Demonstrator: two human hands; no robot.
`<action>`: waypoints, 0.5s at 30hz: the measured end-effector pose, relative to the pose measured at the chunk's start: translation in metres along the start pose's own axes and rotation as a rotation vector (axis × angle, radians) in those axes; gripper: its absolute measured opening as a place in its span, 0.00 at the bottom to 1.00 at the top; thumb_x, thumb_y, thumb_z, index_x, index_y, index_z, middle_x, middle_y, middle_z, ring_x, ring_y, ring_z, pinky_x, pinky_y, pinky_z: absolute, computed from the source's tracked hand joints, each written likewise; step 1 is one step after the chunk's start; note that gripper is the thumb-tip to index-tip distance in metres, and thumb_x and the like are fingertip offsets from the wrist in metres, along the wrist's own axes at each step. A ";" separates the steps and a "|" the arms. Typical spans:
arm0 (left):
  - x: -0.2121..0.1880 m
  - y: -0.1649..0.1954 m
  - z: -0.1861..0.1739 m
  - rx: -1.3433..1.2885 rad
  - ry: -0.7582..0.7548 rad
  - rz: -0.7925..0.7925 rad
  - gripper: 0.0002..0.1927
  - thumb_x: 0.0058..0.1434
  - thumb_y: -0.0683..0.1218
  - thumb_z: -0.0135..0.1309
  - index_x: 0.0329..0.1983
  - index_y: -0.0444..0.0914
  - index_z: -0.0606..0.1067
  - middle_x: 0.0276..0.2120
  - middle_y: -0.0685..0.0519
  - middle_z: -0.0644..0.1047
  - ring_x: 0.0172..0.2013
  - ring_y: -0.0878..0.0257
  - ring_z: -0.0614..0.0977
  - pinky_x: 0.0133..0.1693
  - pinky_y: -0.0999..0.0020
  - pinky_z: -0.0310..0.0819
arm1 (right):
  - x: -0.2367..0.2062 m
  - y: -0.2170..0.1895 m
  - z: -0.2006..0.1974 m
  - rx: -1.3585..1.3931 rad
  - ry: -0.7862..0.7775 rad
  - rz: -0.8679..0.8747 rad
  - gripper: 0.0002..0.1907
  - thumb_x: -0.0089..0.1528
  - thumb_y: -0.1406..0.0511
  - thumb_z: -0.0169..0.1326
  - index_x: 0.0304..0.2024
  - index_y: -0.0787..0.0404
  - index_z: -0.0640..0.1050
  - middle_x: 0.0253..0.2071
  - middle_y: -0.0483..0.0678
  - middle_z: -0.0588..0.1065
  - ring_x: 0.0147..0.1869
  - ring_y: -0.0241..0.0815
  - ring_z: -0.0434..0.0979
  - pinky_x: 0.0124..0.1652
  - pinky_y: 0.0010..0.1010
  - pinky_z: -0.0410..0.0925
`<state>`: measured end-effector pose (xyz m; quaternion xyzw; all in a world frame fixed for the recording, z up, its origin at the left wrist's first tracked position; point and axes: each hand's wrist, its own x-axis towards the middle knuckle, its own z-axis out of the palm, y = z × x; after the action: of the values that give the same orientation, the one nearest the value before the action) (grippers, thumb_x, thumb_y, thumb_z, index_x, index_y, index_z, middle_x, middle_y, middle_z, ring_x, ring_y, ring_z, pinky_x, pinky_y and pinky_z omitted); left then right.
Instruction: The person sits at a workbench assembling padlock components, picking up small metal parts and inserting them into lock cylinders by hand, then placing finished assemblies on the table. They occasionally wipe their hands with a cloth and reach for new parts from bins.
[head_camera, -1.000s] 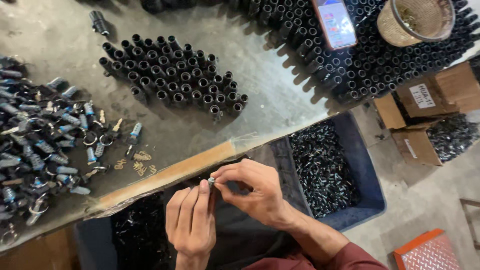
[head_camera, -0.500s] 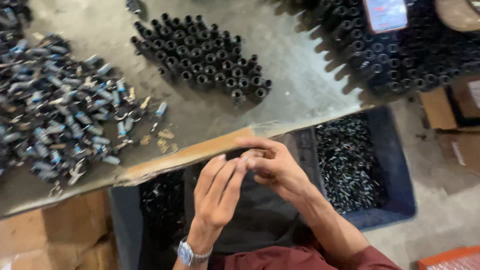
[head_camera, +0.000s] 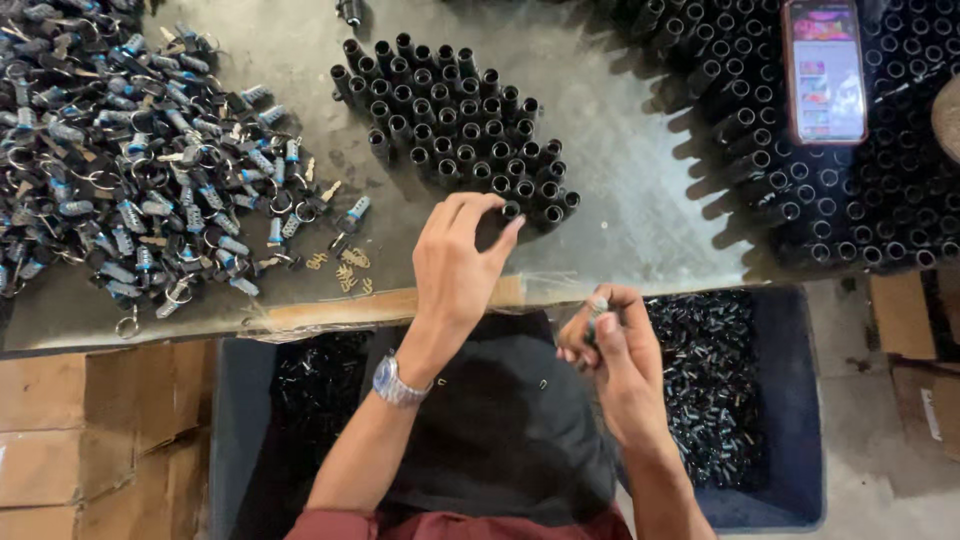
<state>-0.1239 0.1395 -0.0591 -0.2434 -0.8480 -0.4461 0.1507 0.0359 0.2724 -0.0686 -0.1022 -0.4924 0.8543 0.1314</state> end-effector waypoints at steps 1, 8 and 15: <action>-0.006 0.003 -0.002 -0.053 0.019 0.017 0.14 0.58 0.42 0.67 0.45 0.37 0.77 0.45 0.49 0.81 0.46 0.51 0.82 0.48 0.60 0.77 | 0.001 0.001 -0.001 0.032 0.001 0.059 0.11 0.74 0.64 0.45 0.57 0.62 0.67 0.31 0.45 0.67 0.36 0.37 0.67 0.41 0.32 0.67; -0.078 0.005 -0.045 -0.454 -0.360 -0.035 0.19 0.68 0.35 0.52 0.62 0.36 0.72 0.51 0.46 0.78 0.48 0.53 0.83 0.50 0.64 0.79 | -0.007 0.028 0.006 0.234 0.049 0.276 0.07 0.71 0.67 0.50 0.50 0.62 0.71 0.30 0.46 0.70 0.29 0.31 0.63 0.28 0.22 0.60; -0.087 0.000 -0.064 -0.520 -0.426 0.057 0.32 0.71 0.33 0.46 0.76 0.36 0.53 0.55 0.46 0.73 0.57 0.52 0.70 0.66 0.57 0.60 | -0.012 0.024 0.004 -0.878 -0.313 -0.097 0.06 0.67 0.71 0.52 0.47 0.63 0.72 0.36 0.43 0.76 0.38 0.34 0.81 0.34 0.26 0.73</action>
<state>-0.0491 0.0620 -0.0643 -0.3850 -0.7109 -0.5825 -0.0844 0.0428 0.2543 -0.0868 0.0050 -0.8254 0.5631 0.0395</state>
